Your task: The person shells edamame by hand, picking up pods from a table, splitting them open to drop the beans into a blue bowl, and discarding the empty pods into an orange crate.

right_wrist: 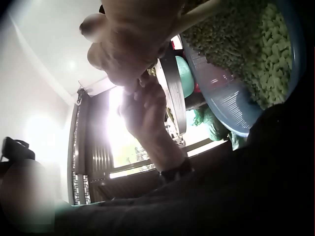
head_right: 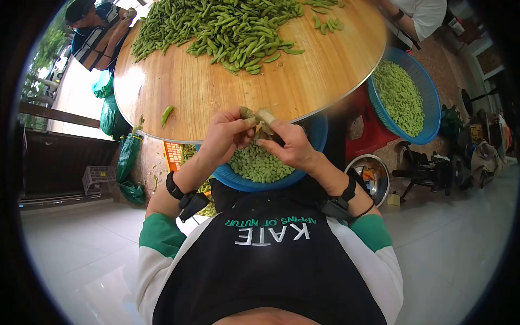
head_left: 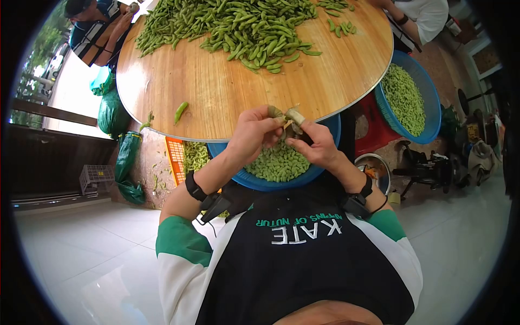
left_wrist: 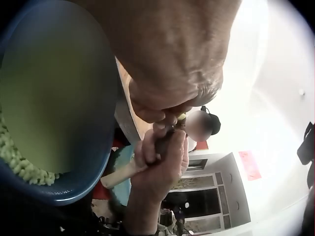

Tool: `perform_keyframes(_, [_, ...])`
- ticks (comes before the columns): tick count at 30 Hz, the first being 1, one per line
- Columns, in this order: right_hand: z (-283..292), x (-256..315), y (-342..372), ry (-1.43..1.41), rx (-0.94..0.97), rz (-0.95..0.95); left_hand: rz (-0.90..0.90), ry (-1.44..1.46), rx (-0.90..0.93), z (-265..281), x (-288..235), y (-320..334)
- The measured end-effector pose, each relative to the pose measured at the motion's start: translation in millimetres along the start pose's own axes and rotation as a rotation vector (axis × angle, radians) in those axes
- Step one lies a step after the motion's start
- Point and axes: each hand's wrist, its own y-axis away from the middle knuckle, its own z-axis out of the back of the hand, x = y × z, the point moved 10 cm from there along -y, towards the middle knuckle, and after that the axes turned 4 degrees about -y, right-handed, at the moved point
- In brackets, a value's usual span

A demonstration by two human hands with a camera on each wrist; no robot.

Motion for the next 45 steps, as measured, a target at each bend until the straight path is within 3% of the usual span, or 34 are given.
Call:
perform_keyframes(1, [0, -13, 3, -0.132, -0.007, -0.175, 0.001, -0.001, 0.001, -1, 2, 0])
perform_keyframes(5, [2, -24, 4, -0.166, -0.104, -0.276, -0.02, -0.01, 0.044, -6, 0, 10])
perform_keyframes(7, [-13, -31, 7, -0.31, 0.014, -0.416, 0.002, -0.002, 0.05, 2, -8, 25])
perform_keyframes(9, [-7, -31, 11, -0.303, 0.029, -0.458, -0.112, -0.796, 0.051, 21, -27, 49])
perform_keyframes(11, [-2, -34, 14, -0.298, 0.038, -0.5, -0.269, -1.623, 0.163, 26, -42, 78])
perform_keyframes(12, [1, -35, 16, -0.325, 0.027, -0.515, -0.268, -1.627, 0.165, 25, -50, 86])
perform_keyframes(14, [0, -37, 18, -0.356, 0.017, -0.529, 0.06, -1.912, 0.138, 45, -46, 94])
perform_keyframes(15, [-3, -38, 17, -0.387, 0.029, -0.532, 0.063, -1.914, 0.133, 47, -47, 86])
perform_keyframes(17, [-9, -37, 13, -0.417, 0.043, -0.528, -0.423, -1.647, -0.063, 29, -92, 54])
perform_keyframes(19, [-16, -35, 8, -0.416, 0.059, -0.541, -0.703, -1.53, -0.254, 27, -115, 15])
perform_keyframes(22, [-13, -35, 10, -0.413, 0.044, -0.532, -0.761, -1.566, -0.371, 42, -124, -47])
perform_keyframes(25, [-4, -43, 19, -0.458, 0.008, -0.563, -0.682, -1.725, -0.406, 58, -121, -80])
perform_keyframes(27, [-4, -50, 26, -0.686, -0.024, -0.648, -0.851, -1.7, -0.362, 54, -126, -75])
perform_keyframes(31, [-9, -49, 14, -0.75, -0.046, -0.615, -0.827, -1.574, -0.296, 58, -122, -57])
perform_keyframes(33, [-13, -46, 3, -0.866, -0.081, -0.611, -0.744, -1.274, -0.341, 64, -121, -41])
perform_keyframes(34, [-14, -46, -2, -0.868, -0.086, -0.61, -0.744, -1.277, -0.336, 56, -117, -32])
perform_keyframes(36, [-15, -51, -8, -0.919, -0.136, -0.635, -0.49, -0.587, -0.175, 54, -90, -29])
perform_keyframes(37, [-16, -53, -10, -0.918, -0.144, -0.64, -0.485, -0.586, -0.168, 44, -86, -20])
perform_keyframes(39, [-26, -49, -12, -1.091, -0.087, -0.638, -0.298, -0.31, -0.06, 26, -60, -13])
perform_keyframes(45, [-34, -38, -6, -1.3, -0.018, -0.616, -0.227, -0.162, -0.022, 15, -37, -13])
